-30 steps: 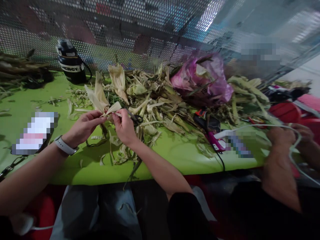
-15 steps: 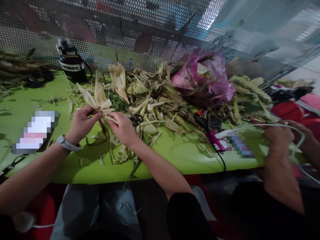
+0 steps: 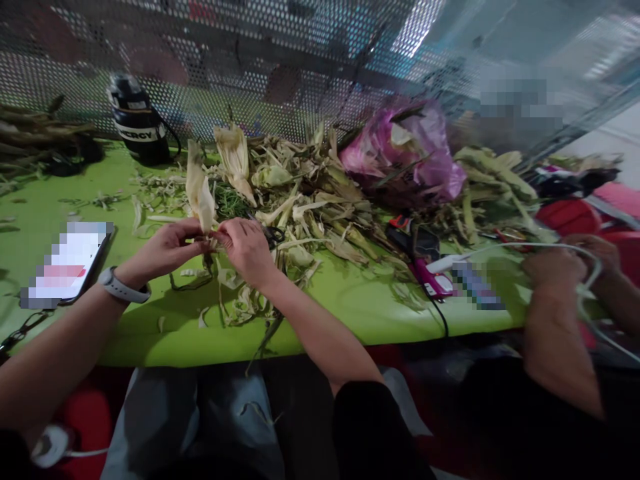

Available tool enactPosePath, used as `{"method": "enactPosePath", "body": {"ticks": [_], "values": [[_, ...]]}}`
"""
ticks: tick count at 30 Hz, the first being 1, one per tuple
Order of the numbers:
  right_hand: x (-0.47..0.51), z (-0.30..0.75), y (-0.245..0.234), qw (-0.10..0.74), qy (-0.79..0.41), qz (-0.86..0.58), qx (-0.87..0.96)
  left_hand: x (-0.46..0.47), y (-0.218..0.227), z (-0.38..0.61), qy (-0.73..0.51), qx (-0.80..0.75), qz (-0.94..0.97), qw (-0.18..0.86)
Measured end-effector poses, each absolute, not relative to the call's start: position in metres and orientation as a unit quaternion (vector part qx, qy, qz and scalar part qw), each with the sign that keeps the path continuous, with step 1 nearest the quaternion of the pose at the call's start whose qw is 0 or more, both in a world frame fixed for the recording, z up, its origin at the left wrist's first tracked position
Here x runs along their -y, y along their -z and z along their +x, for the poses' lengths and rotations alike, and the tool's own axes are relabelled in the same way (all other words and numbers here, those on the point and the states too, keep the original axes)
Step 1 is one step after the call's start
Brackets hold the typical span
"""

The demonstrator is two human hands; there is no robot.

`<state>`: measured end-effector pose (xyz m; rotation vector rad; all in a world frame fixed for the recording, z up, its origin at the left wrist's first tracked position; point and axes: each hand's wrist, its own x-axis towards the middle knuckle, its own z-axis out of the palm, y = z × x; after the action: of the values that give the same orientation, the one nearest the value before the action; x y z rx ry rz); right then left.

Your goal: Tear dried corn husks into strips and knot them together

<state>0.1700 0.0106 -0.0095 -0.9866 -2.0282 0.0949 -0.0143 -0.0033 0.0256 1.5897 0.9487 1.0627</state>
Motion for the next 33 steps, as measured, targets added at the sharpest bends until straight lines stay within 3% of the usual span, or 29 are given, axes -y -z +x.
{"method": "enactPosePath", "body": {"ticks": [12, 22, 33], "values": [[-0.003, 0.167, 0.008, 0.494, -0.225, -0.432, 0.72, 0.005, -0.013, -0.006, -0.446, -0.373, 0.681, 0.445], [-0.008, 0.164, 0.012, 0.498, -0.339, -0.463, 0.651, 0.005, -0.014, -0.006, -0.487, -0.365, 0.594, 0.526], [-0.008, 0.151, 0.018, 0.495, -0.536, -0.434, 0.529, 0.005, -0.004, 0.001, -0.52, -0.372, 0.628, 0.443]]}}
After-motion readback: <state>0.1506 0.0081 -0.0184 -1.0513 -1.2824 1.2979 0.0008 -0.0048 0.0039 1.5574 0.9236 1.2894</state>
